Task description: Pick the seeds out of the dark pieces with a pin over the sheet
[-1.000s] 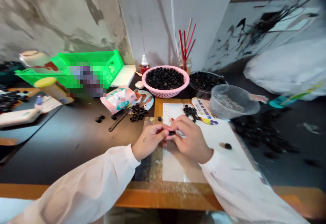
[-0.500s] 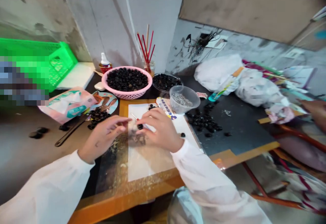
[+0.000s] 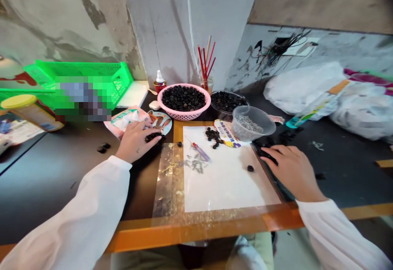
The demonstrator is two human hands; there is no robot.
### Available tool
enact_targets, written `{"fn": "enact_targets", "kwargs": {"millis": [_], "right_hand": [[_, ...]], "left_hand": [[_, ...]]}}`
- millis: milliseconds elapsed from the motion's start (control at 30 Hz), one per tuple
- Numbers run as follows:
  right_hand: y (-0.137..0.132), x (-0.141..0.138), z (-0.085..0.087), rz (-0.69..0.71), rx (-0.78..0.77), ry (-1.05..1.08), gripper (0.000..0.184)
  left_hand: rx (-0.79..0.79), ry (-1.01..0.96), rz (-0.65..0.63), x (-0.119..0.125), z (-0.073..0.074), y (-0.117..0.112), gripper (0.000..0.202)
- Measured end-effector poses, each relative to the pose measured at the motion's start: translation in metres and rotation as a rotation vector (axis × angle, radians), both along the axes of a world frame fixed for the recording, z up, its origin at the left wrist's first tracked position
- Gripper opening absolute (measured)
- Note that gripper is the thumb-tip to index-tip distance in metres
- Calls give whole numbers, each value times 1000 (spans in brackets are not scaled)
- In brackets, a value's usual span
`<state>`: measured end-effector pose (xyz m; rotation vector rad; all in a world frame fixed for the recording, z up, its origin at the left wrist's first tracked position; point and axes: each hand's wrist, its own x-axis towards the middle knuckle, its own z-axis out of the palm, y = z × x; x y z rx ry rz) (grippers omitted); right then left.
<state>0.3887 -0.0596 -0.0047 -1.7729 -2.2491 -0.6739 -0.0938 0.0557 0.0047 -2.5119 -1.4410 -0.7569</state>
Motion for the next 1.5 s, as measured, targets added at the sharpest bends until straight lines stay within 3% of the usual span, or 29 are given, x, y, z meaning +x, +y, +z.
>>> {"fn": "enact_targets", "kwargs": {"millis": [100,233,333,500,700,867,1100,1233,1333,1500], "right_hand": [[0,-28,22,-8,22,18,32],[15,-95,44,265,-109,247,22],[34,-150,41,366,-266,279,17],[54,-202,23,386,-379,164,17],[50,-210,19,405,-380,88,15],[49,-216,21,333,-381,93,16],[44,-221,26,296,-394,106,20],[43,-219,21,313,-371,128,22],[43,-214,15,345,-336,153,18],[45,-209,10,386,-274,221,13]], "left_hand": [[0,76,6,13,-1,0,33],[-19,21,-142,31,-1,-9,30],[-36,-15,-241,43,0,-21,27],[-37,-26,-192,53,-6,-28,27],[2,8,-164,53,-12,-24,28],[18,46,-145,52,-14,-20,28],[-101,43,-281,58,-17,-12,23],[-205,-251,-258,64,-7,-19,28],[-390,-570,-188,68,1,-31,34],[-662,-957,-210,76,-5,-45,42]]}}
